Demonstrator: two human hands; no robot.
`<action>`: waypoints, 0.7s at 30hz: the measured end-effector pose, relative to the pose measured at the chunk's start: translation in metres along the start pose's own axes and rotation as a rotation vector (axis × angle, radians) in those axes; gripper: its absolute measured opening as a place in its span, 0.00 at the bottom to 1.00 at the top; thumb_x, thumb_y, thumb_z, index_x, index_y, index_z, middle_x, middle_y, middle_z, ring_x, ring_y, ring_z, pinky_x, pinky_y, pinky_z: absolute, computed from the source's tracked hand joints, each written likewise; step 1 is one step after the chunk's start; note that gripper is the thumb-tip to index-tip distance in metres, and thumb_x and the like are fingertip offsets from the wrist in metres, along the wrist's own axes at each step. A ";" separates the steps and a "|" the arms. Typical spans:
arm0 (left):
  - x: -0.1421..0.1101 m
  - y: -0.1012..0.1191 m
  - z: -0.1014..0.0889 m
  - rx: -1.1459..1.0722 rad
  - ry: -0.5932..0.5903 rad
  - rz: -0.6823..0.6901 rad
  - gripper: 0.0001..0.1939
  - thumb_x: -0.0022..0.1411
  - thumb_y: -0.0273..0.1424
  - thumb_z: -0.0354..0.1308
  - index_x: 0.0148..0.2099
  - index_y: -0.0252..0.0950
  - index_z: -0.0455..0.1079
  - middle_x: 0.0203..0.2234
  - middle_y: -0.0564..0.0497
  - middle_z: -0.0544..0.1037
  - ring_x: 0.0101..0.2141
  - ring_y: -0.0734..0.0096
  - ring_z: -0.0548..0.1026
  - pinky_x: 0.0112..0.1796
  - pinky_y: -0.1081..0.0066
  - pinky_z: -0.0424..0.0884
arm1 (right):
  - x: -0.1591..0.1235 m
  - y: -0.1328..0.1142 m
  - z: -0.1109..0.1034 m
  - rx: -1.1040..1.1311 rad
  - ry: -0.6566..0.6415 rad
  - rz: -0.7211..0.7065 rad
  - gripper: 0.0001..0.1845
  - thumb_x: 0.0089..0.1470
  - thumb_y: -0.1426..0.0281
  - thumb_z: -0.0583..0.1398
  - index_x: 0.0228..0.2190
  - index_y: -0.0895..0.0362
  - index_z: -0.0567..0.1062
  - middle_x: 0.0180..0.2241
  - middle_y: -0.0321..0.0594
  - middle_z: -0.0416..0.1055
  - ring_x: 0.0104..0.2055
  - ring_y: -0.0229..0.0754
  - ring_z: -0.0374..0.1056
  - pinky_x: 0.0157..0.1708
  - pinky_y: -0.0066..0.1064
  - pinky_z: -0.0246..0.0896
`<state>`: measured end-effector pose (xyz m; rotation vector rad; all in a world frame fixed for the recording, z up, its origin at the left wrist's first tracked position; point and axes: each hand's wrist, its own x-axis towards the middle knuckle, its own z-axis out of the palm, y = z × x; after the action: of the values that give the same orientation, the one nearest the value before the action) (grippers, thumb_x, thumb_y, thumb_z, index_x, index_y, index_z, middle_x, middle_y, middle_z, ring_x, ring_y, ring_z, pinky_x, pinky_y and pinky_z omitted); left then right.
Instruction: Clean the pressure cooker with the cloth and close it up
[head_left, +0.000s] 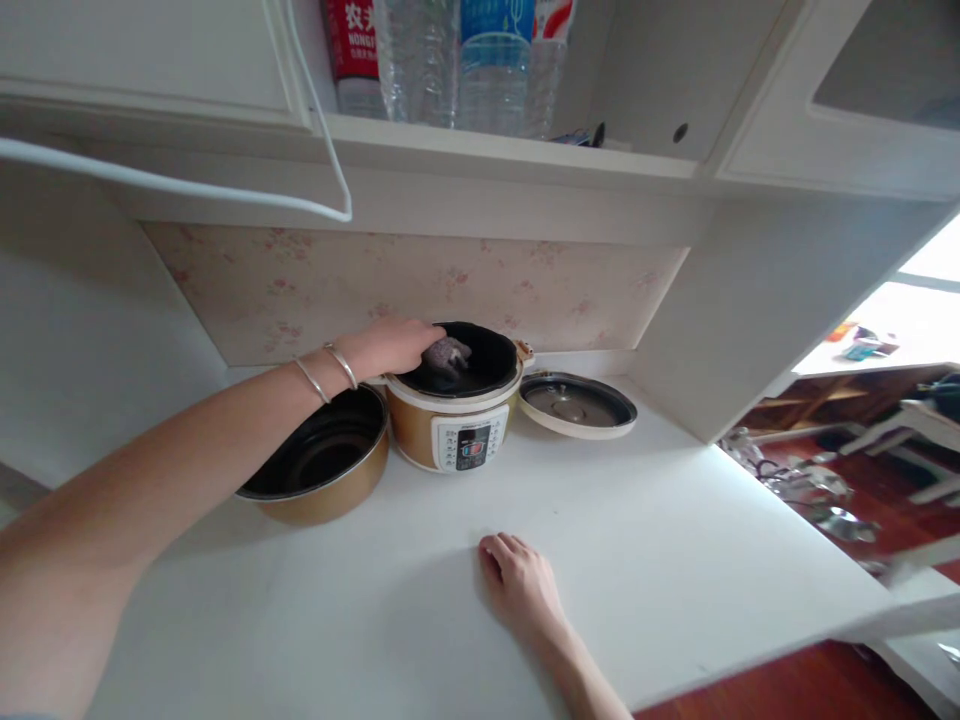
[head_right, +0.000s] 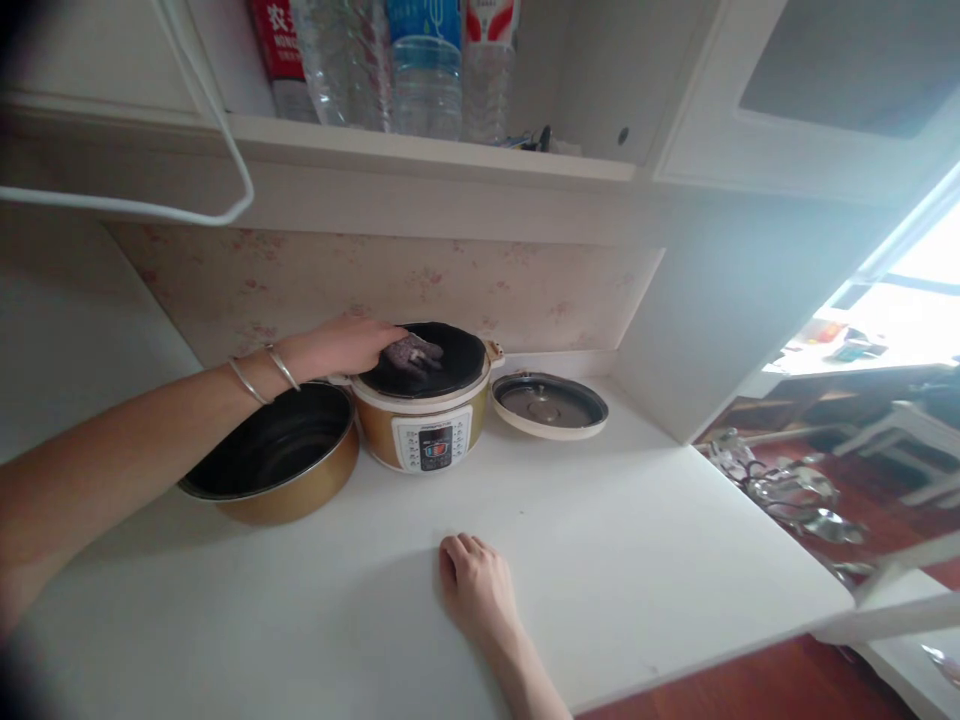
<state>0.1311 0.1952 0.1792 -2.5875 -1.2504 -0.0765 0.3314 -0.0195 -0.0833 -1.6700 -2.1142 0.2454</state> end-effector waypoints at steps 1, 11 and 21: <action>-0.006 0.002 -0.001 0.001 0.053 -0.024 0.22 0.59 0.23 0.50 0.55 0.40 0.68 0.47 0.45 0.75 0.44 0.61 0.74 0.44 0.67 0.65 | -0.001 0.000 0.000 -0.012 0.004 -0.003 0.10 0.62 0.71 0.50 0.32 0.53 0.71 0.30 0.34 0.71 0.33 0.37 0.66 0.32 0.27 0.49; -0.074 0.083 -0.004 0.050 0.589 0.118 0.20 0.66 0.24 0.43 0.58 0.35 0.63 0.49 0.42 0.72 0.47 0.59 0.70 0.45 0.60 0.63 | -0.006 -0.008 -0.003 -0.053 0.003 0.024 0.11 0.62 0.69 0.50 0.34 0.52 0.73 0.33 0.36 0.73 0.37 0.38 0.67 0.34 0.26 0.52; -0.138 0.182 0.060 -0.166 0.377 0.521 0.17 0.66 0.25 0.47 0.54 0.40 0.67 0.48 0.46 0.73 0.46 0.62 0.68 0.43 0.62 0.59 | -0.066 -0.047 -0.006 0.149 -0.004 -0.005 0.11 0.58 0.73 0.52 0.34 0.54 0.74 0.31 0.35 0.74 0.33 0.38 0.68 0.39 0.29 0.54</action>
<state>0.1818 -0.0022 0.0599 -2.7729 -0.4411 -0.5532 0.3041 -0.0960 -0.0739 -1.5796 -2.0485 0.3948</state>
